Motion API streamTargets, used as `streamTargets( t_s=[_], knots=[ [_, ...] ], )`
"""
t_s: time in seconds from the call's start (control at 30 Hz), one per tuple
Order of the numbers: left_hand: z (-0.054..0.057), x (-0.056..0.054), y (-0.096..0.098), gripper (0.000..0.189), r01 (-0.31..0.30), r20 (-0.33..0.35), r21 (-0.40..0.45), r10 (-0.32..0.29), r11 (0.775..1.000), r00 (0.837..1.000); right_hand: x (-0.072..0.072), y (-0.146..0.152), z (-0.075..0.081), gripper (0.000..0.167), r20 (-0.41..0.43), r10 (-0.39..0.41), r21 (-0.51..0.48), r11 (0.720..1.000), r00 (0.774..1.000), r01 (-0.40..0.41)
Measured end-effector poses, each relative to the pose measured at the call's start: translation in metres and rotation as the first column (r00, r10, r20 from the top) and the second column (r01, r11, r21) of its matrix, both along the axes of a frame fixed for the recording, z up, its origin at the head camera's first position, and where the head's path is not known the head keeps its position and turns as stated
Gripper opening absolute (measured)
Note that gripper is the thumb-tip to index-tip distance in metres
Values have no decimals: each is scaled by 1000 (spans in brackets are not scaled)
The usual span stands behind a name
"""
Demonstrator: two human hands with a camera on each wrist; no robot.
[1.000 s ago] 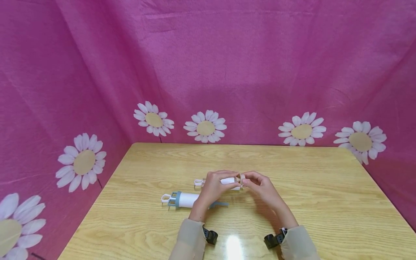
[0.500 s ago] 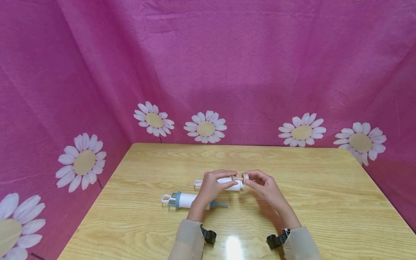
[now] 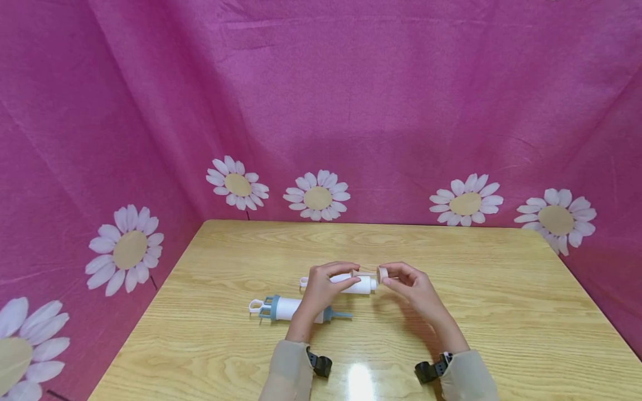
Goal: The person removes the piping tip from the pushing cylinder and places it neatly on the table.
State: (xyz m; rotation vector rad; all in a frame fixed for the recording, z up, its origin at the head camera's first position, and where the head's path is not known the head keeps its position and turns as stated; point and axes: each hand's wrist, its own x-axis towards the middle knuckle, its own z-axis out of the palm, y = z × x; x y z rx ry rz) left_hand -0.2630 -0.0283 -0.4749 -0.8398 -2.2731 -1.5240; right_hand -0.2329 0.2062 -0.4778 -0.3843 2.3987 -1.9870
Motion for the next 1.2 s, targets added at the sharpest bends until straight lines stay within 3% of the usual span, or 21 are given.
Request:
streamTargets(
  t_s=[0.3, 0.67, 0.9, 1.2],
  knots=[
    [-3, 0, 7, 25, 25, 12, 38, -25, 999, 1000, 2, 14, 0, 39, -6, -50, 34, 998, 999, 50],
    [-7, 0, 23, 24, 27, 84, 75, -34, 997, 996, 7, 38, -2, 43, 19, -93, 52, 994, 995, 92],
    [-11, 1, 32, 26, 33, 71, 76, -39, 997, 997, 15, 54, -1, 42, 21, -130, 118, 985, 991, 126],
    [-12, 1, 48, 25, 48, 54, 90, -53, 995, 997, 20, 74, 0, 45, 31, -163, 114, 981, 986, 159]
  ],
)
